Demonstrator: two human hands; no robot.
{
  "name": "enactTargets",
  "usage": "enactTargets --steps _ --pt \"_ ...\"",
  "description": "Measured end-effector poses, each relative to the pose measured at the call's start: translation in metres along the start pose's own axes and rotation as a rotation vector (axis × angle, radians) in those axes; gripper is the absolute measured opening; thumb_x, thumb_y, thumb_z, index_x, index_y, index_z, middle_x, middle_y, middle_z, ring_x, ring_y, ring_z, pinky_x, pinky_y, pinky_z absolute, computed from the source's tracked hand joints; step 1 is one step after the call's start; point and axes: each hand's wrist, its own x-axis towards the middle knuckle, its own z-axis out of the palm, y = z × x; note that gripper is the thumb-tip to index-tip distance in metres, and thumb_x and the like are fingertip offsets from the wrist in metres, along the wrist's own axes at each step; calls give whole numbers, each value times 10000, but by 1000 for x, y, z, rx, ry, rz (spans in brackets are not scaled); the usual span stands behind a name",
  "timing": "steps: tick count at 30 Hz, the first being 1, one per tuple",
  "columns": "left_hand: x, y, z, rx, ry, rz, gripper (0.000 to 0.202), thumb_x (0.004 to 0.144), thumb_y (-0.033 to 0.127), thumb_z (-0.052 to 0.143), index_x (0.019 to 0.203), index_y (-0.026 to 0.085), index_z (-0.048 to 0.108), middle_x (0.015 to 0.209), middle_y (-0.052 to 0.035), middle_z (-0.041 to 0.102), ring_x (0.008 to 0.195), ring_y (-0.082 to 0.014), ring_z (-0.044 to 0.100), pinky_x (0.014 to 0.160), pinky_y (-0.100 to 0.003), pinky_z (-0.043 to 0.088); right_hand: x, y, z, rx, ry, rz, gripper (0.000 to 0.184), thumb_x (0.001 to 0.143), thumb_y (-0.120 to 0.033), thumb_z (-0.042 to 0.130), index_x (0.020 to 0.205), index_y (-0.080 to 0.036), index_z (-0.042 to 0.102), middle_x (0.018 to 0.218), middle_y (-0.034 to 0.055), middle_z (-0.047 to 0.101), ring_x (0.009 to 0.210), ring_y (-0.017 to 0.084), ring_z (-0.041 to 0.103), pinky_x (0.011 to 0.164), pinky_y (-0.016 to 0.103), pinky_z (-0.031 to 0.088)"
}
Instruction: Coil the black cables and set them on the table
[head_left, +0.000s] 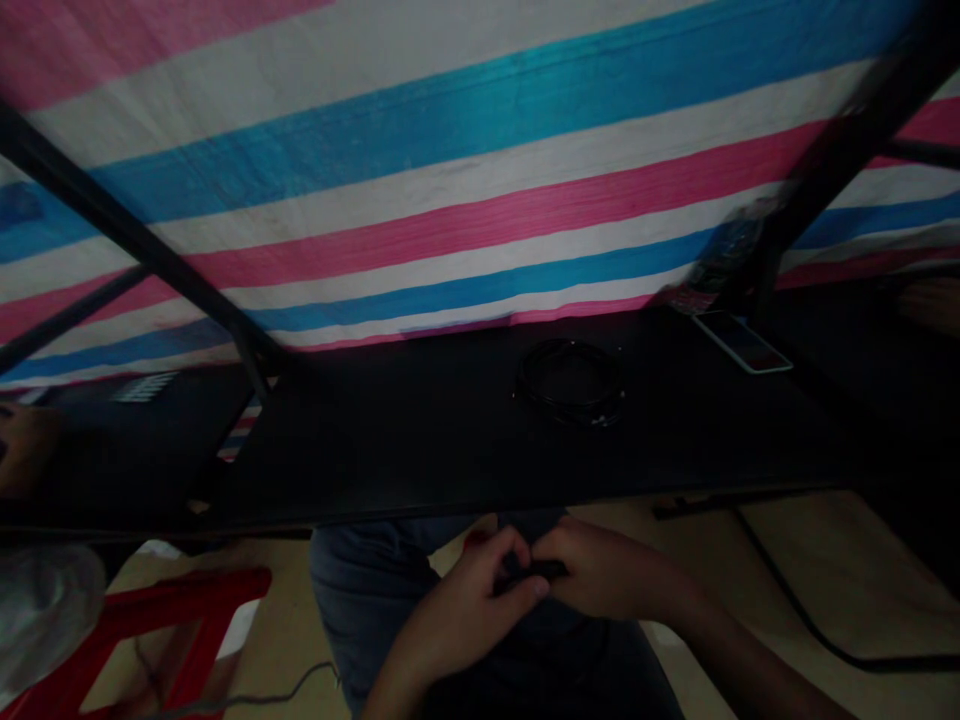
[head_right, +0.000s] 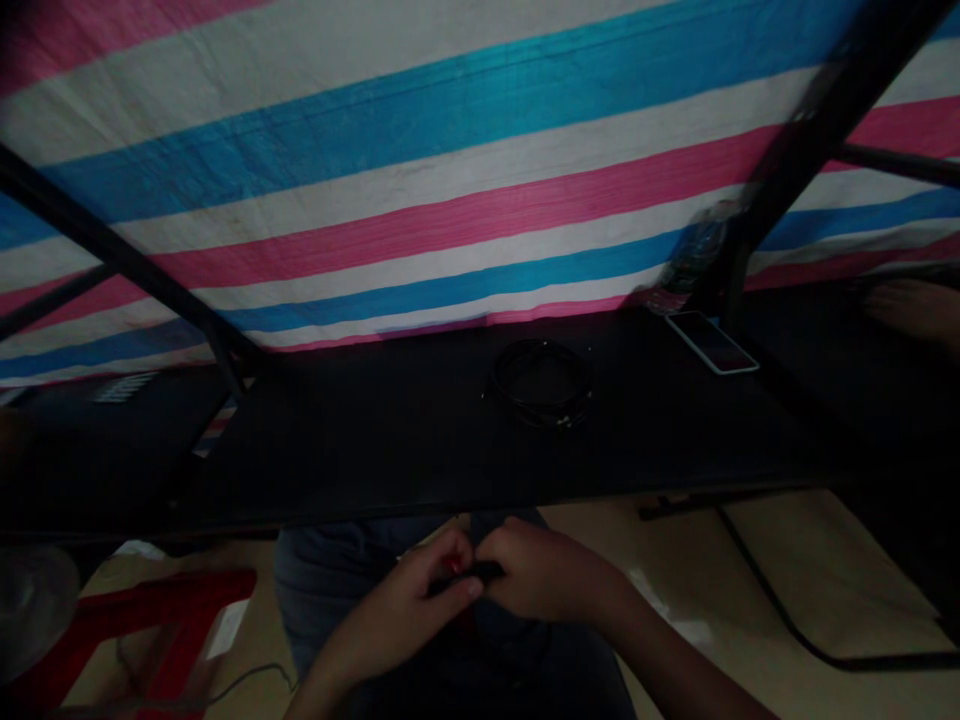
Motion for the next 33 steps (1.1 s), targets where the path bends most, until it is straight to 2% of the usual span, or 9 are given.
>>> enactTargets --steps 4,8,11,15,19,22,26,29,33 --pt "0 -3 -14 -197 104 -4 308 860 507 702 883 208 632 567 65 478 440 -96 355 420 -195 281 1 6 -3 199 174 48 191 965 -262 551 994 -215 734 779 11 742 677 164 680 615 248 475" --pt "3 -15 -17 -408 216 47 473 811 666 697 889 210 598 455 129 312 377 -66 184 379 -182 162 6 4 2 455 176 158 248 994 -391 535 993 -180 665 596 -36 625 425 116 558 445 221 426" --pt "3 -21 -16 -397 224 69 490 830 686 670 856 203 593 485 113 335 403 -71 225 401 -182 206 8 -3 -2 405 222 113 233 990 -366 543 957 -185 687 748 6 707 517 125 613 498 231 461" --pt "-2 -20 -13 -175 70 15 468 931 643 557 880 188 654 588 34 495 488 -117 403 477 -215 330 5 -8 -4 198 175 -9 212 974 -261 556 1031 -234 759 1026 47 776 968 216 698 857 319 520" --pt "-2 -14 -2 42 -7 45 481 964 549 549 680 178 662 649 -21 565 631 -159 499 597 -244 372 4 -8 8 76 38 23 213 918 -209 598 1025 -241 779 1008 54 785 935 233 705 818 319 521" --pt "1 -11 2 -122 146 29 560 876 630 639 543 183 575 529 22 443 529 -131 391 526 -243 307 6 -6 8 53 110 18 249 884 -172 608 1062 -243 766 1045 51 779 977 240 698 846 324 512" --pt "3 -8 -9 -618 459 16 656 665 716 791 457 203 440 441 96 249 421 -70 182 434 -229 195 9 -2 -1 176 356 -6 169 948 -243 581 992 -215 741 932 37 769 876 202 704 813 302 508" --pt "4 -2 -18 -843 533 54 677 662 673 817 451 212 369 434 112 191 413 -59 153 427 -228 233 10 0 1 312 381 -51 226 993 -333 546 893 -194 694 841 39 750 804 188 704 775 296 514" --pt "9 -4 -14 -878 508 54 673 705 677 789 476 210 362 448 111 203 415 -56 162 431 -225 246 10 -1 9 453 320 -19 283 1033 -344 429 925 -187 639 672 1 680 561 145 627 600 264 482"
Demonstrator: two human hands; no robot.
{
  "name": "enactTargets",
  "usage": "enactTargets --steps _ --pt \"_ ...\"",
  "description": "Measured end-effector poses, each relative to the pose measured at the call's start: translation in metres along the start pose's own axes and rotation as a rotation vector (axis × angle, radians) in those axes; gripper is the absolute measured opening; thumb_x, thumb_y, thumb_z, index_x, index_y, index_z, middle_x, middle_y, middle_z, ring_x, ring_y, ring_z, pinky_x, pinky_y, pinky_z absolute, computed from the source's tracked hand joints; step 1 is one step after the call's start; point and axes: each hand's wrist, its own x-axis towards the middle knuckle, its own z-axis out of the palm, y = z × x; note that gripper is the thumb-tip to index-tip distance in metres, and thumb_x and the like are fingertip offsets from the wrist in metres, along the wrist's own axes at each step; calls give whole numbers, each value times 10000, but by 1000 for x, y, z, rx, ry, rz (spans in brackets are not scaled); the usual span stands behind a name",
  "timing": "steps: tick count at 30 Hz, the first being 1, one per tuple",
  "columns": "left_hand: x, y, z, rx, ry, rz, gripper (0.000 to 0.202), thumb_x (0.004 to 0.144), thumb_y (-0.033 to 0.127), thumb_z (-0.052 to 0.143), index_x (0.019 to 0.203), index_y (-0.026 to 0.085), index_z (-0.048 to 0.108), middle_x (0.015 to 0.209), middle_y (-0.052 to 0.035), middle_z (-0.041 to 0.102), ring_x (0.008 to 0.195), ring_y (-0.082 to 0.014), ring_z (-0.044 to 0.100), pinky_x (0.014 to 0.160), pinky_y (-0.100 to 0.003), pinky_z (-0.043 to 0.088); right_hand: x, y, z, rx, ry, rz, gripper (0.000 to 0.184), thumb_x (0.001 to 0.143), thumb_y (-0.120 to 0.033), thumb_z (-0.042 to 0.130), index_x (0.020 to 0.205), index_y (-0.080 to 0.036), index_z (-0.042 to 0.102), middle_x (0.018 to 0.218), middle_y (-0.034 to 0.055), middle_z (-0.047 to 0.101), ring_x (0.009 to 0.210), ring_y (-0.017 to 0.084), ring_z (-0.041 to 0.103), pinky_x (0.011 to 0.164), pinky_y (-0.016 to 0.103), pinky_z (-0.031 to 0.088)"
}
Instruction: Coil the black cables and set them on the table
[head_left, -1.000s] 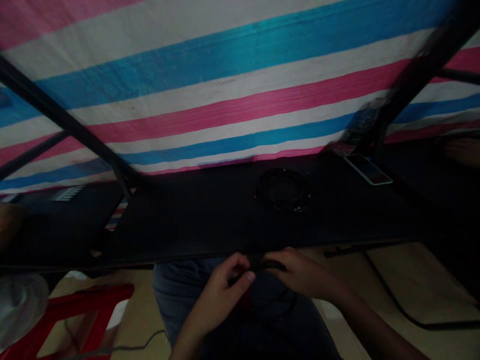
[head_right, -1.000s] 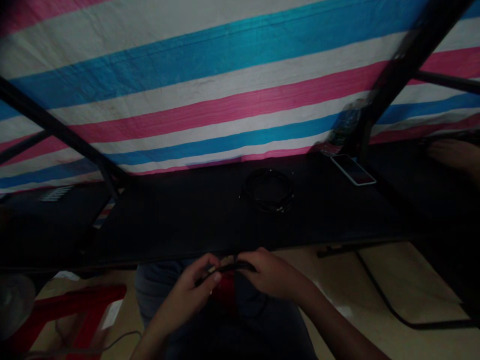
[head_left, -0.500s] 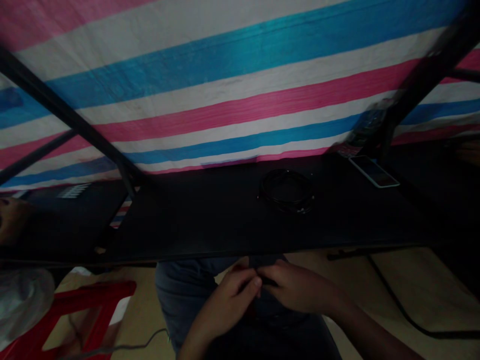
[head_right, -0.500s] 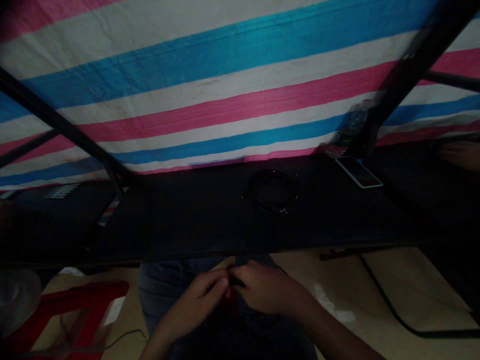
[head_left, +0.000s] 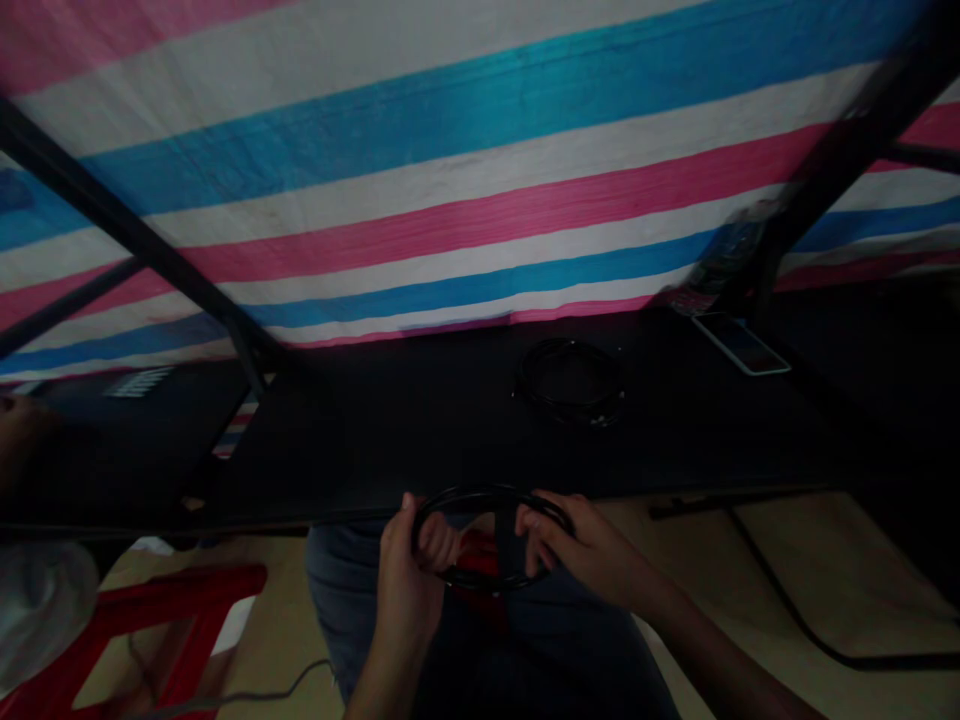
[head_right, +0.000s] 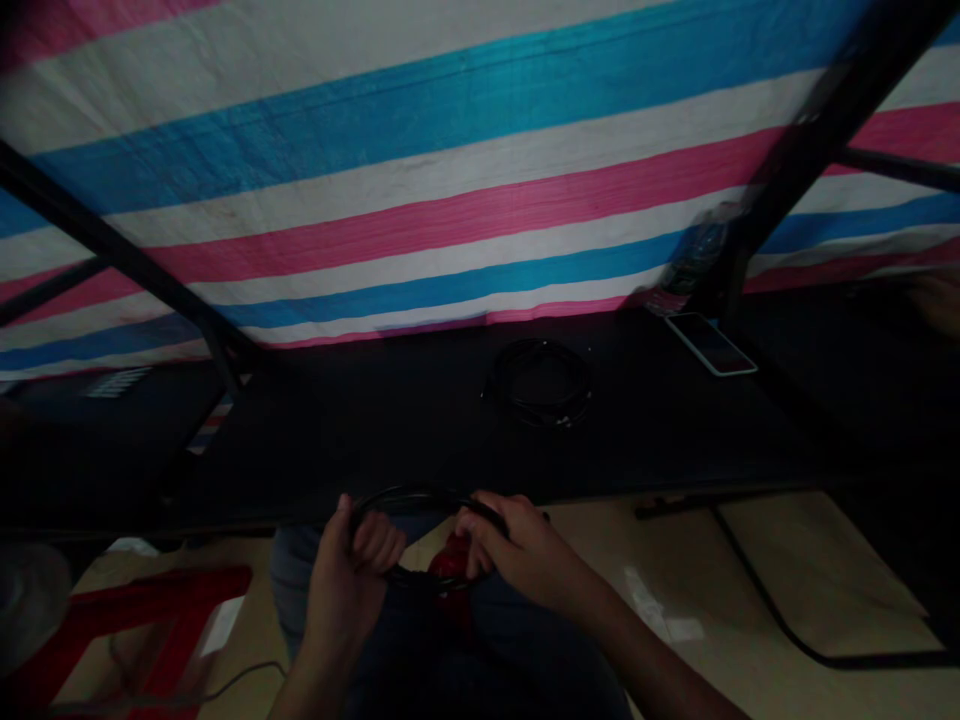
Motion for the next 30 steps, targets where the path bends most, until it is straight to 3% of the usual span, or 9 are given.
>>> enactTargets --steps 3,6,8,11,14,18,23,26,30 --pt "0 -15 -4 160 -60 -23 673 715 744 739 482 193 430 455 97 263 410 -54 209 440 -219 228 -1 -5 -4 -125 17 15 238 1000 -303 472 935 -195 674 765 18 711 628 149 631 630 265 473" --pt "-4 -26 -11 396 12 -79 602 686 748 754 611 172 596 533 43 470 467 -99 393 474 -220 303 -2 -12 -8 -276 -68 -14 212 925 -171 531 962 -222 734 941 29 766 893 191 683 827 302 481" --pt "-9 -28 -13 540 0 -105 555 707 722 754 736 173 680 664 -7 608 587 -153 522 544 -244 395 -2 -13 -8 -322 -158 0 260 904 -145 555 1028 -250 757 996 23 782 936 201 695 862 313 479" --pt "-13 -25 -10 731 -218 -72 520 811 685 674 737 172 709 723 -31 634 686 -187 559 631 -268 429 -3 -10 -5 -381 -227 37 225 900 -230 639 1077 -262 774 981 34 790 885 214 707 796 305 491" --pt "-12 -22 -5 830 -354 45 557 857 659 626 593 169 634 620 -2 508 630 -159 462 599 -262 357 -4 -8 -2 -405 -200 53 187 893 -278 673 1041 -243 782 909 39 785 833 216 708 733 294 484" --pt "-7 -21 -6 699 -242 127 639 785 706 683 468 186 488 525 41 338 530 -114 301 518 -261 236 -2 -8 -5 -331 -90 -18 197 890 -176 633 1020 -232 771 957 31 782 893 194 704 791 282 487" --pt "-7 -15 -4 189 -14 54 736 654 751 776 421 215 327 443 100 164 443 -68 136 461 -248 154 1 -3 -7 -209 31 19 150 921 -217 597 852 -188 727 737 6 712 687 158 657 650 253 473" --pt "-8 -11 2 -50 -39 -94 770 644 718 806 436 229 248 431 113 139 422 -57 107 434 -247 174 5 4 -3 -121 43 28 234 966 -268 542 792 -180 670 619 -10 640 590 141 607 601 248 464" --pt "-6 -16 2 -99 -116 -183 731 679 736 771 455 222 301 415 112 178 398 -48 133 426 -231 201 7 7 0 -26 29 100 302 1025 -381 465 1008 -168 678 513 -45 559 458 131 534 490 235 422"
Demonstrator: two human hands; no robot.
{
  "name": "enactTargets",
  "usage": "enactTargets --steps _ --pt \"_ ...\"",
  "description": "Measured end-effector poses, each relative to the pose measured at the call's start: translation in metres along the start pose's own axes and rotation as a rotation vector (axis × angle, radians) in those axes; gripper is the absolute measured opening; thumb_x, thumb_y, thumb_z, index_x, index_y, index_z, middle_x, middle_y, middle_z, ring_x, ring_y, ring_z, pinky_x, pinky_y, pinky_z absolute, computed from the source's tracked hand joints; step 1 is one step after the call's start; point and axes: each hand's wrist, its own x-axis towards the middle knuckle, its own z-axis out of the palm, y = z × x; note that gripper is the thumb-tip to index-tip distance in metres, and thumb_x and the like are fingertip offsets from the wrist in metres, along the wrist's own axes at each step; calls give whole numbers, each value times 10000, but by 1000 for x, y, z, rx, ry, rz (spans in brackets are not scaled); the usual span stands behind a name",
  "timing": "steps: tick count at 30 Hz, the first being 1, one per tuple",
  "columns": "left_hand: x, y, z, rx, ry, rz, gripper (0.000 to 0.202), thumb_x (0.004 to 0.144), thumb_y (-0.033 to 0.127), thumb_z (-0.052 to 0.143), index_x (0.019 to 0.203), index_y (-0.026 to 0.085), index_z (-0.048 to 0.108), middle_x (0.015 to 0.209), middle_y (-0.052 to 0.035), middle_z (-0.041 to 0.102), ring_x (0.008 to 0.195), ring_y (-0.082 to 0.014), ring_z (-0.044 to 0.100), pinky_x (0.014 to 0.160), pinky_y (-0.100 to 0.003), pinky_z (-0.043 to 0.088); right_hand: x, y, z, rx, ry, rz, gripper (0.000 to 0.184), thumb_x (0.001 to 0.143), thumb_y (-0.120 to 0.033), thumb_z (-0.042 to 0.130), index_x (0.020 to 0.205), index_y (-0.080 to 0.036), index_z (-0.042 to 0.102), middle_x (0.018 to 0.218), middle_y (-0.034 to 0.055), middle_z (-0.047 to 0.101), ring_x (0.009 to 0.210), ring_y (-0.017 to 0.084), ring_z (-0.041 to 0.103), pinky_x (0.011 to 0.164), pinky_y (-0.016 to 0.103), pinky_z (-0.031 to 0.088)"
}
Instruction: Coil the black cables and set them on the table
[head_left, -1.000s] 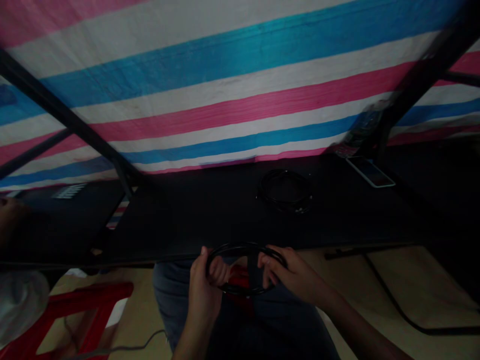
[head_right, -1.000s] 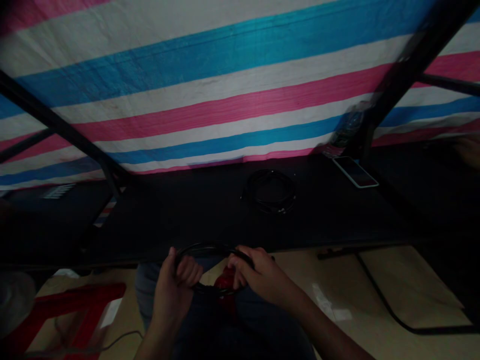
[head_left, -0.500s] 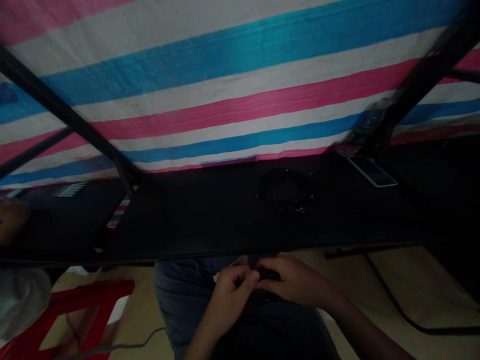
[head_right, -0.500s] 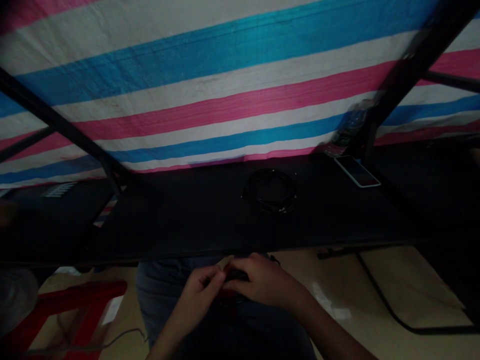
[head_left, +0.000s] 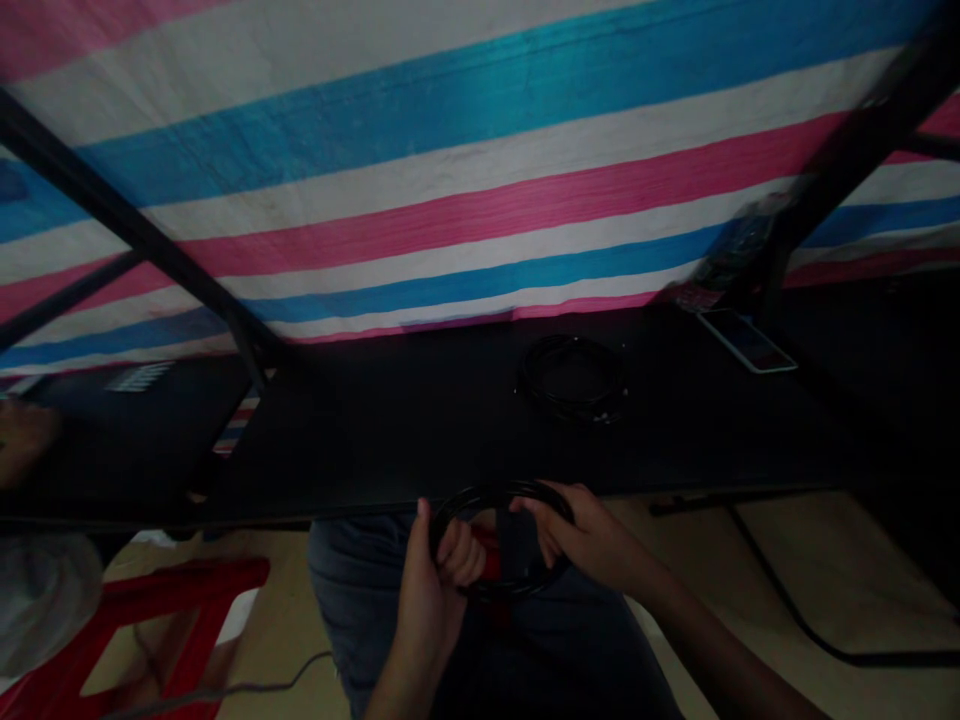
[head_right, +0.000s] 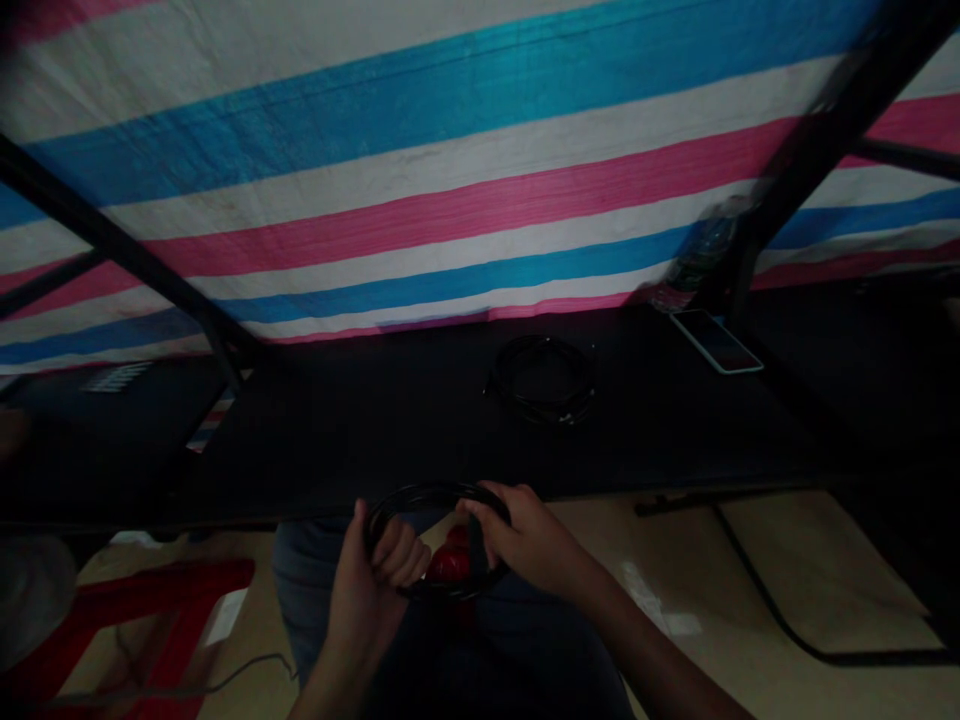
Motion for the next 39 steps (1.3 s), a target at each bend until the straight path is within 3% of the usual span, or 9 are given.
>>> enactTargets --steps 4,7,12,16,19,24,29,34,39 --pt "6 -5 -8 223 -37 56 722 728 861 604 494 192 471 396 93 258 357 -50 204 420 -224 197 -3 -5 -4 -117 -47 88 324 1036 -343 444 1180 -162 671 503 -40 572 444 143 545 468 238 413" --pt "7 -5 -12 442 8 46 761 720 911 536 552 169 560 422 80 315 362 -58 244 417 -221 175 -6 -10 -10 -270 -106 22 295 1030 -284 460 1152 -204 716 703 19 723 576 150 640 591 253 483" --pt "3 -7 -11 704 73 -27 645 749 791 657 805 150 708 605 -10 583 521 -139 471 471 -230 304 -11 -9 -11 -457 -181 -28 276 980 -228 531 1153 -224 746 1075 89 784 950 235 728 803 320 520" --pt "0 -9 -7 853 -71 108 558 828 688 661 656 157 667 652 -20 596 633 -155 506 574 -246 364 -13 -6 -5 -402 -214 -52 302 935 -214 600 1202 -254 734 1093 63 778 982 239 715 848 340 520" --pt "1 -5 -6 780 10 189 615 759 718 708 524 168 566 518 33 435 524 -111 374 509 -242 273 -12 -6 -3 -290 -183 -42 299 937 -235 604 1208 -252 729 1003 39 775 742 174 685 682 279 506" --pt "-3 10 0 215 270 200 673 638 671 818 455 216 357 443 104 222 423 -62 199 437 -228 208 -10 -10 -4 -21 -186 42 197 945 -328 605 984 -168 715 622 -25 637 508 109 531 518 226 388" --pt "-14 15 16 -85 162 58 655 687 610 774 446 240 290 444 113 155 405 -56 155 406 -231 250 -10 -18 -1 386 -227 3 461 915 -627 604 831 -173 617 482 -107 402 405 65 327 447 220 324" --pt "-11 6 17 61 147 84 555 682 655 773 541 203 484 424 105 277 389 -54 196 400 -208 242 -14 -38 -7 314 -159 85 401 931 -583 604 856 -190 601 504 -118 341 391 59 256 386 206 244" --pt "-10 1 1 417 284 5 587 649 719 786 831 169 691 531 26 556 421 -107 418 411 -218 272 -18 -48 -17 -89 -198 31 162 926 -290 595 822 -214 694 693 -21 620 630 132 535 593 244 457"
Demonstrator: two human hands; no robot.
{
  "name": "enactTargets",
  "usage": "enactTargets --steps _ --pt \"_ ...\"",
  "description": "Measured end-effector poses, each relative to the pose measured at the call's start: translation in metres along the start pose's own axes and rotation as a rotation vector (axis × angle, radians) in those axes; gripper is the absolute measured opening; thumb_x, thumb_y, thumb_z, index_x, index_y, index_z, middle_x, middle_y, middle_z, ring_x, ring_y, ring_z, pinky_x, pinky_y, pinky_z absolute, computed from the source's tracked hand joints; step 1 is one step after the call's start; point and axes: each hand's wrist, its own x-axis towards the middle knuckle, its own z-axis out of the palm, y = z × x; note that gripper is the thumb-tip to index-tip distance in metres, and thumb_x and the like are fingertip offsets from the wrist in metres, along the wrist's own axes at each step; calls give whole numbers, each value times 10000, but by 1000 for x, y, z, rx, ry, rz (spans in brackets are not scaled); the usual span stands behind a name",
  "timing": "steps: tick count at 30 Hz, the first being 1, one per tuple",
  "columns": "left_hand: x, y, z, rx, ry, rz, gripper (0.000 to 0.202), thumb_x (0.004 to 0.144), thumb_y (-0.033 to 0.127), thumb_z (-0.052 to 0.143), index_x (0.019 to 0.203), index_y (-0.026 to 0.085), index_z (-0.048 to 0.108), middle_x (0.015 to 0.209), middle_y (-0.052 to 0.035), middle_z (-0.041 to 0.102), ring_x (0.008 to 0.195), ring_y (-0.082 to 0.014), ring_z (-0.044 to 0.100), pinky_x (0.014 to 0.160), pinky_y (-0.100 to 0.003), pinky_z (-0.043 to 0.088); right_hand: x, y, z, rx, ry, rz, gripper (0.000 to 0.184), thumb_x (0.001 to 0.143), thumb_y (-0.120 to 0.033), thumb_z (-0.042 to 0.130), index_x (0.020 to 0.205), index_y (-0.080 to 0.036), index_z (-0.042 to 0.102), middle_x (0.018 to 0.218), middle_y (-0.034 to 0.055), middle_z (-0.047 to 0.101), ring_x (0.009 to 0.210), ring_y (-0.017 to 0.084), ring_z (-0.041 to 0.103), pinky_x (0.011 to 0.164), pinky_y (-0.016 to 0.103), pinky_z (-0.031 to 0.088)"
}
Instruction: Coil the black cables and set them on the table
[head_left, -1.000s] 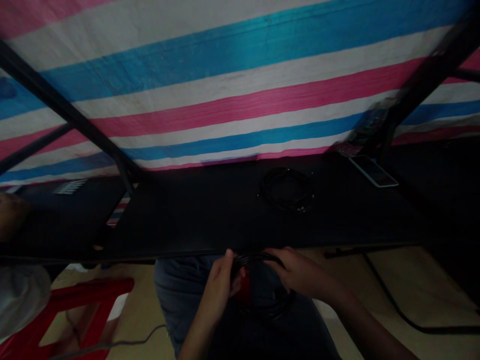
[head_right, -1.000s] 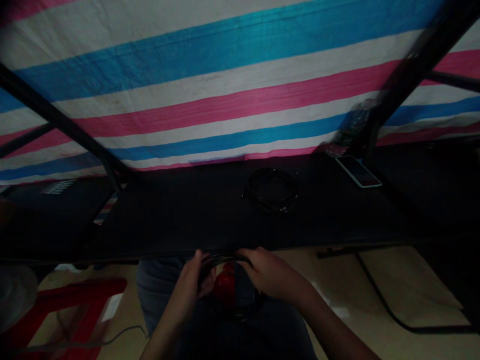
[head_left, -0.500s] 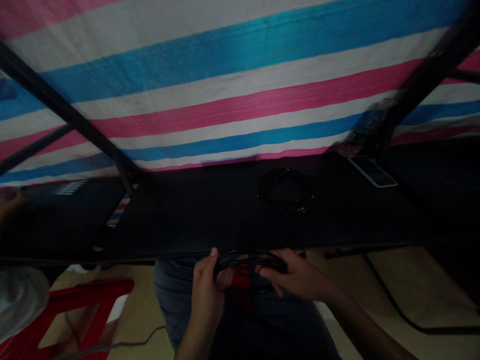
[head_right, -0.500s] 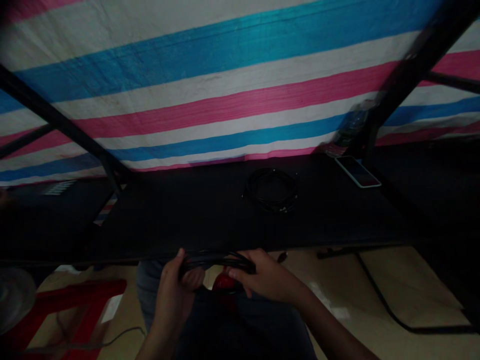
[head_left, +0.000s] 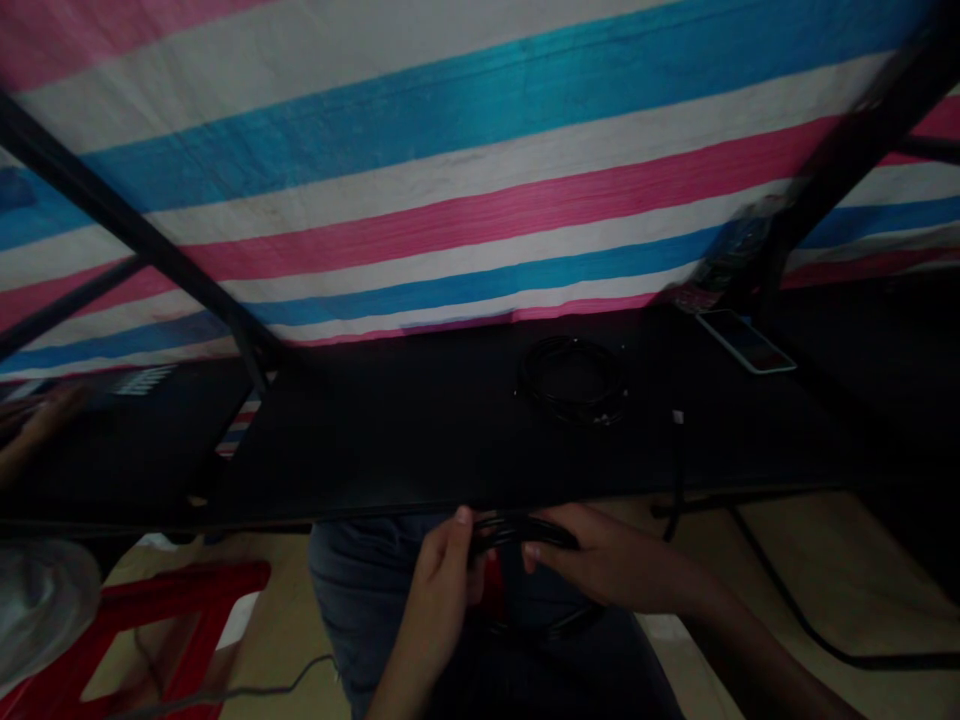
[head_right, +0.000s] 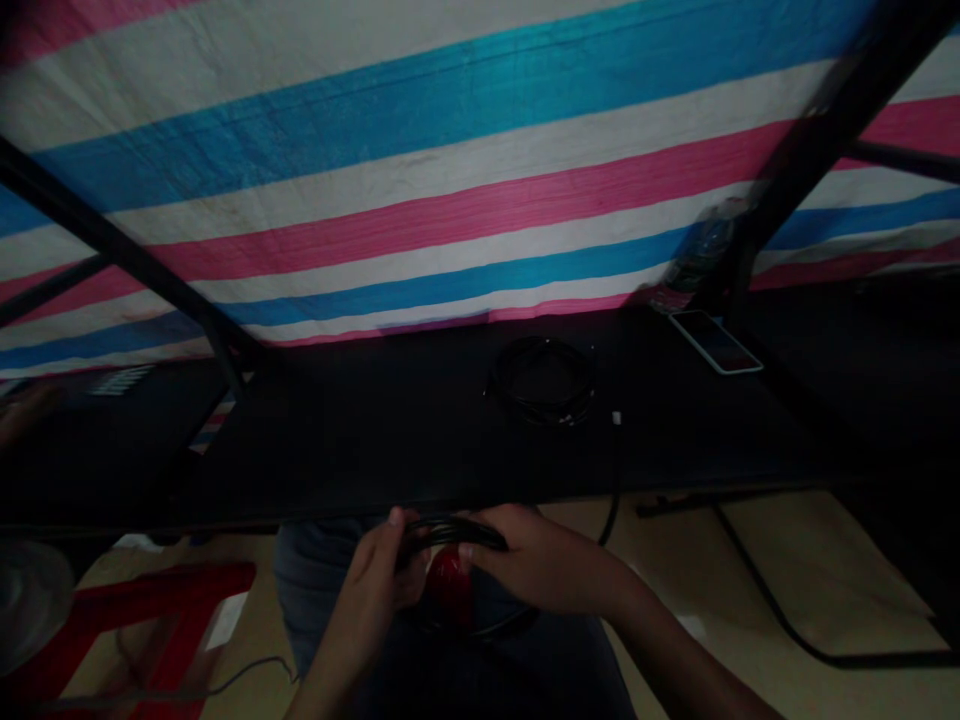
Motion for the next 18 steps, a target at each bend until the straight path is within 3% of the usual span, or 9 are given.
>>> enactTargets --steps 2,5,9,14,18 --pt "-2 0 -3 88 -26 -18 621 660 735 773 899 165 718 589 3 600 477 -128 475 436 -226 307 -1 2 -1 -30 23 -11 170 916 -276 584 836 -228 726 819 4 706 770 177 613 727 293 515" --pt "-7 4 -1 171 -161 -42 672 669 780 734 937 164 733 632 -1 603 515 -124 473 463 -223 322 -3 5 -1 -18 30 -23 195 908 -270 577 929 -246 769 934 22 758 906 223 659 866 348 532" --pt "-7 4 6 235 -291 33 611 692 762 735 754 155 699 567 37 497 489 -90 381 445 -205 254 -5 9 2 4 -26 -72 202 911 -289 604 1004 -263 781 982 28 763 949 225 668 867 331 534" --pt "-1 7 14 -52 -105 61 613 580 718 838 590 186 534 428 113 307 394 -44 214 400 -186 180 -3 16 3 91 32 -34 254 937 -415 611 1038 -216 732 819 15 704 606 138 571 553 248 462" --pt "1 21 16 -238 -46 72 650 584 620 873 493 211 376 404 131 222 362 -25 162 369 -176 182 5 19 3 32 170 -97 186 940 -372 613 931 -204 692 820 17 696 666 151 594 593 257 455"
